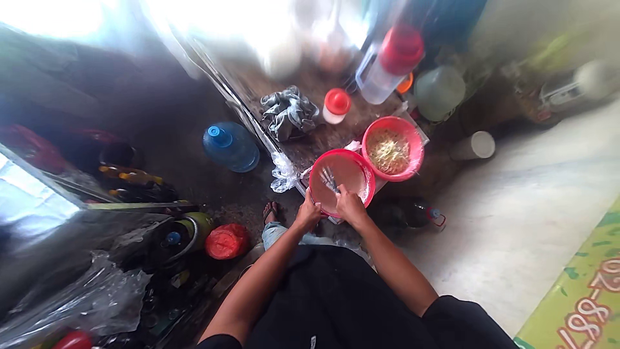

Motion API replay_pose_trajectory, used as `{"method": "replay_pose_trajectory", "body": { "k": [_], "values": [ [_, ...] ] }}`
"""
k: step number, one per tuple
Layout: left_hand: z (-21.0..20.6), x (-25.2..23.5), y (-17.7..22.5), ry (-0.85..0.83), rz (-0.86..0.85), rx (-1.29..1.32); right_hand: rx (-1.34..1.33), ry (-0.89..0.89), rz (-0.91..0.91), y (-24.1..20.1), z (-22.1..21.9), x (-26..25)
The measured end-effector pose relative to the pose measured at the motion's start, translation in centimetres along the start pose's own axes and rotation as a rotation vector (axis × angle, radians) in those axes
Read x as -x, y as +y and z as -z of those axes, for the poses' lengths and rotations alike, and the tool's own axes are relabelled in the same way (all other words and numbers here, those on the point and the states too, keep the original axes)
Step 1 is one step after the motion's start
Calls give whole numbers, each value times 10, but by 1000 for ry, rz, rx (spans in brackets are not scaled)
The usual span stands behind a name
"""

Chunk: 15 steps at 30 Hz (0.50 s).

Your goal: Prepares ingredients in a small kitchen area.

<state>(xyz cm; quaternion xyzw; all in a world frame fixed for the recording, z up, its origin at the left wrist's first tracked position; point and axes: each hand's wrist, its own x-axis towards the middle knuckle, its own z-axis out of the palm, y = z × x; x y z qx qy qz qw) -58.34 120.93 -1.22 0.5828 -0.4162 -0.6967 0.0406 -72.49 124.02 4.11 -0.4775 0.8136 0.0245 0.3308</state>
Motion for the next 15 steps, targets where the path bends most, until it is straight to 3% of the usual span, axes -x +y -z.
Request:
{"method": "replay_pose_trajectory", "body": {
  "k": [3,8,11,15],
  "values": [
    [2,-2,-3,-5,-6,10,1,-118,41,-10,6,15],
    [1,-3,-4,-2,-25,-94,-140,-52,-102,-9,9,-20],
    [4,-6,-6,-21,-34,-61,-210,-221,-36,-16,6,-7],
    [3,-7,-6,-17,-28,-74,-602,-154,-202,1,17,-30]
  ]
}}
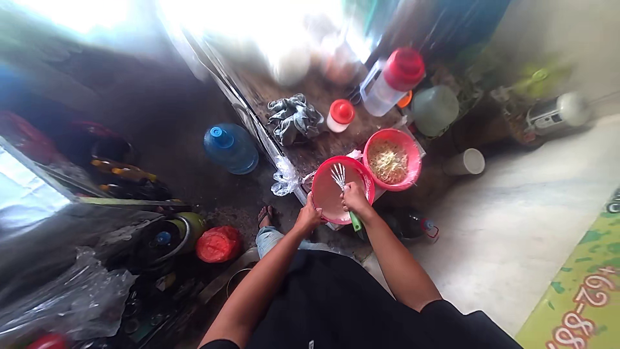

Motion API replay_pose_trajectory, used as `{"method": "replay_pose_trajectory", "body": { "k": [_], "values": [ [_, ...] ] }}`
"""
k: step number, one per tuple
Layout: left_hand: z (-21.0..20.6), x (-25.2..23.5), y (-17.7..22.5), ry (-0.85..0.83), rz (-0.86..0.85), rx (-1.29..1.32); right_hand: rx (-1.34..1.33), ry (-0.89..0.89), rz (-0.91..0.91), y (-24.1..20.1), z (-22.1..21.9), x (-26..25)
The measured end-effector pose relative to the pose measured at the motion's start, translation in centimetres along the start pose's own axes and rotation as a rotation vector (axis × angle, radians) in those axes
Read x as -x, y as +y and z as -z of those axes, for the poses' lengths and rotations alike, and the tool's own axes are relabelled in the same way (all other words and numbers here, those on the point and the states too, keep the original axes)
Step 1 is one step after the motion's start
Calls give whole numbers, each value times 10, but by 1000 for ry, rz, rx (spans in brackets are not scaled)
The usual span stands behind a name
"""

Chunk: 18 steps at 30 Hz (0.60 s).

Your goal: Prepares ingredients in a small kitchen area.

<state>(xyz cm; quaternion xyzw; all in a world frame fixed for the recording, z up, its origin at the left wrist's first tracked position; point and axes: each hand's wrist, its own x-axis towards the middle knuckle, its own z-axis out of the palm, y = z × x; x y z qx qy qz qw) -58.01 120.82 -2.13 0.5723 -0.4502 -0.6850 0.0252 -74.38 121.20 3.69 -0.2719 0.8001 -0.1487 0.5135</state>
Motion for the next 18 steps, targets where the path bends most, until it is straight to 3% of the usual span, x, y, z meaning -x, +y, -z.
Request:
{"method": "replay_pose_trajectory", "body": {
  "k": [2,5,9,11,15,18],
  "values": [
    [1,2,3,1,1,-5,-96,-67,-22,4,-7,1],
    [4,-3,-2,-17,-13,-22,47,-272,-61,-7,-15,27],
    [2,-2,-2,-23,-11,-13,-281,-63,-68,-20,9,11],
    [3,-1,0,-10,0,-23,-373,-77,-71,-12,6,0],
    [6,3,4,-20,-8,27,208,-348,-59,5,-11,27],
    [8,9,8,-17,-13,45,652,-418,52,28,14,39]
  ]
}}
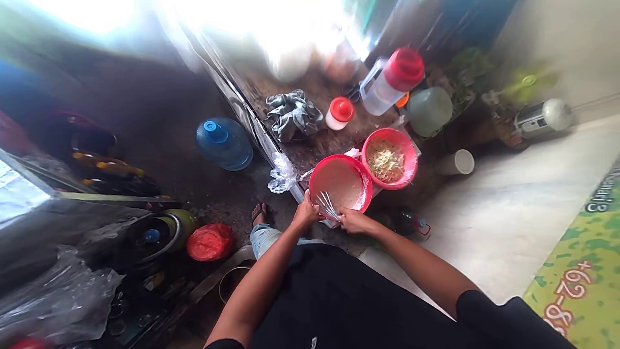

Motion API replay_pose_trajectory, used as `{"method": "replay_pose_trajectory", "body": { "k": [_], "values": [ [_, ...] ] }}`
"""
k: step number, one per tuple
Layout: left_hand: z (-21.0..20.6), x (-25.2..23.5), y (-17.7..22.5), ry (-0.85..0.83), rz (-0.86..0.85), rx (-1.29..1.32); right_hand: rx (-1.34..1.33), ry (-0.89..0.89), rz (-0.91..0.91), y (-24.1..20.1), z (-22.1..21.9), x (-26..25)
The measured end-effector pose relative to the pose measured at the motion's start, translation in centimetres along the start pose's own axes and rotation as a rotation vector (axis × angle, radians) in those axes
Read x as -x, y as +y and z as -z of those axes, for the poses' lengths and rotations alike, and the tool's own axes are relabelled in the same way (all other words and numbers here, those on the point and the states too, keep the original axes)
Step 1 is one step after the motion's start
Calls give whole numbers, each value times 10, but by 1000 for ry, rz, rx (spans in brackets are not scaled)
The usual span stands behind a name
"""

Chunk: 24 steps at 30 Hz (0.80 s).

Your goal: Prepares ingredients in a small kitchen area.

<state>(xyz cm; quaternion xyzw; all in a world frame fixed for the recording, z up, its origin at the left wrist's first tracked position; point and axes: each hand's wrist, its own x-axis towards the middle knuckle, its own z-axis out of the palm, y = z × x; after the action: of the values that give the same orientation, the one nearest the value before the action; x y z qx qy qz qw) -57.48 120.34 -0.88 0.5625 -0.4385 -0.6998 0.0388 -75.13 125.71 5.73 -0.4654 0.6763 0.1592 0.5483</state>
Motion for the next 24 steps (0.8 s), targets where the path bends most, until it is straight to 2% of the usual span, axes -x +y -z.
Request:
{"method": "replay_pose_trajectory", "body": {
  "k": [3,6,9,13,17,21,24],
  "values": [
    [-1,5,3,3,-9,40,332,54,-7,27,27,22],
    [-1,6,1,12,-10,69,576,219,-177,31,51,35],
    [-1,8,4,8,5,103,655,406,-306,24,78,31],
    [2,14,10,2,12,73,644,684,-197,23,90,4],
    [5,-3,-7,7,-15,44,568,674,-156,1,76,8],
    [18,-4,-30,20,-32,196,461,656,-119,-9,42,26],
    [42,10,-51,102,-7,289,435,573,-148,-10,14,13]
  ]
}}
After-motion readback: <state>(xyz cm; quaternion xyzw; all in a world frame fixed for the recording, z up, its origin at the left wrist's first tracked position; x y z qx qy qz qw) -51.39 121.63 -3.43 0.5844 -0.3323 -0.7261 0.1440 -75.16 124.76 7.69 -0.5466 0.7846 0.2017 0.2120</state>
